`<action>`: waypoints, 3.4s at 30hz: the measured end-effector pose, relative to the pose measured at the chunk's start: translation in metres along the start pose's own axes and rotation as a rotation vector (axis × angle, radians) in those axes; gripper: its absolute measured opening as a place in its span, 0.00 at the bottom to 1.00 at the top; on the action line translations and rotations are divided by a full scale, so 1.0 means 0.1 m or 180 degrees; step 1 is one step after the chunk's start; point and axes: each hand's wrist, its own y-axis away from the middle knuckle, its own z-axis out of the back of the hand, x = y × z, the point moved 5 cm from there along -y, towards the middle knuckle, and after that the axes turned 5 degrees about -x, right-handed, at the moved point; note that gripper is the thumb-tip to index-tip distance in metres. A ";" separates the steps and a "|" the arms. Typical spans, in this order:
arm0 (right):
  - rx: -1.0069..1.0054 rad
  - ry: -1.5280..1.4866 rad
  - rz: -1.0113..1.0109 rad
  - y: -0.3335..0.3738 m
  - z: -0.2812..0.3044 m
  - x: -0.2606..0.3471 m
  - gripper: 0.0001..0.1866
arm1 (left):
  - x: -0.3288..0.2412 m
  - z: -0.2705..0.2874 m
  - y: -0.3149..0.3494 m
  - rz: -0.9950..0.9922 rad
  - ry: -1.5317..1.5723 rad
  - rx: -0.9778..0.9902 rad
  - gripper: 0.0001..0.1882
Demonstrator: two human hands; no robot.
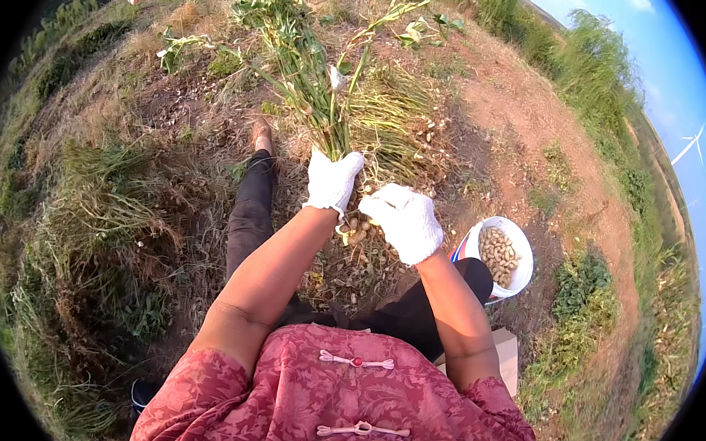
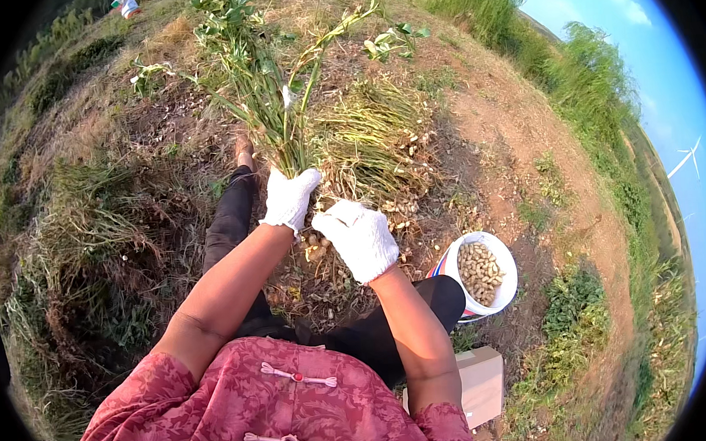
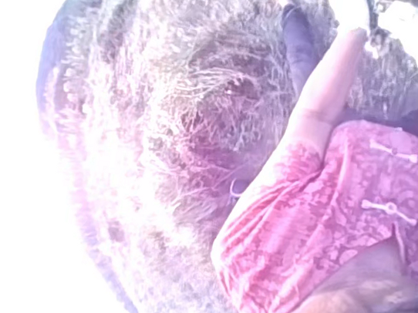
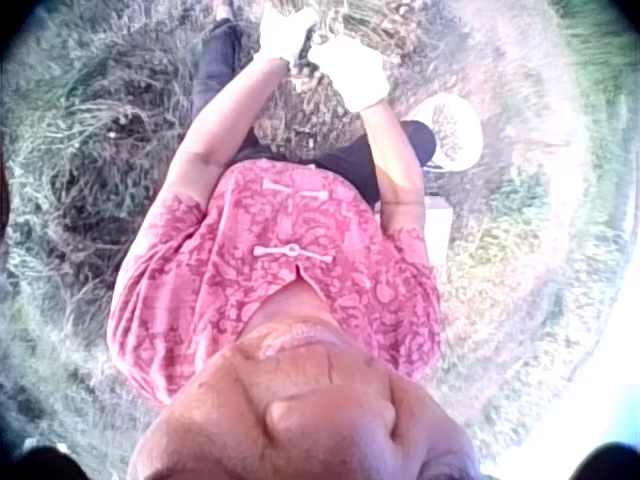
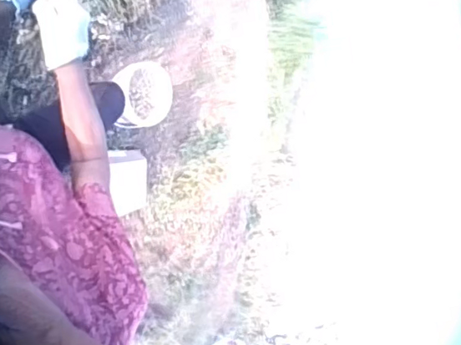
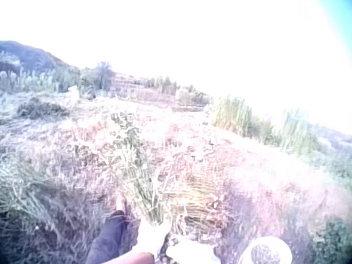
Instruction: The person sits on the ground and pulls peanuts from uprooted peanut plants by hand. The harvested peanuts are placed into a white bucket nearby.
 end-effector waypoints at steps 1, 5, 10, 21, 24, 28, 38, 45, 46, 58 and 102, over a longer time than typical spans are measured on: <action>0.0006 -0.0107 -0.0159 0.04 -0.03 -0.07 0.05 | 0.04 -0.04 0.01 0.0053 -0.0222 -0.0005 0.22; -0.0091 -0.0032 -0.0073 0.08 -0.07 -0.22 0.06 | 0.32 -0.17 -0.07 -0.0036 -0.0418 -0.0153 0.24; -0.0095 -0.0031 -0.0375 0.09 -0.07 -0.51 0.07 | 0.50 -0.40 -0.12 0.0104 -0.0478 -0.0256 0.21; 0.0009 -0.0226 -0.0446 0.13 -0.34 -0.98 0.05 | 1.25 -0.36 -0.52 0.0142 -0.0920 -0.0876 0.20; 0.0426 -0.1605 -0.0294 0.11 -0.38 -0.55 0.03 | 1.34 -0.01 -0.69 0.1059 -0.0408 -0.1198 0.24; 0.0309 -0.5009 -0.3145 0.32 -0.60 -1.23 0.08 | 1.18 0.01 -0.79 0.1268 0.0013 -0.1213 0.08; -0.0787 -0.5587 -0.2665 -0.02 -0.47 -1.68 0.15 | 1.00 0.17 -0.93 0.0915 0.0529 -0.1079 0.08; -0.0079 -0.3422 -0.3284 0.08 -0.68 -1.54 0.13 | 1.04 0.13 -0.87 0.0422 0.0152 -0.1256 0.11; 0.0104 -0.2352 -0.2783 0.06 -0.65 -1.50 0.16 | 1.01 0.10 -0.84 0.0378 0.0027 -0.1289 0.13; -0.0516 -0.4018 -0.3284 0.16 -0.57 -1.32 0.07 | 0.85 0.24 -0.79 0.0789 0.0335 -0.1598 0.20; 0.0851 -0.4079 -0.3460 0.30 -0.94 -0.97 0.13 | 0.74 0.37 -0.65 0.0595 0.0541 -0.1830 0.19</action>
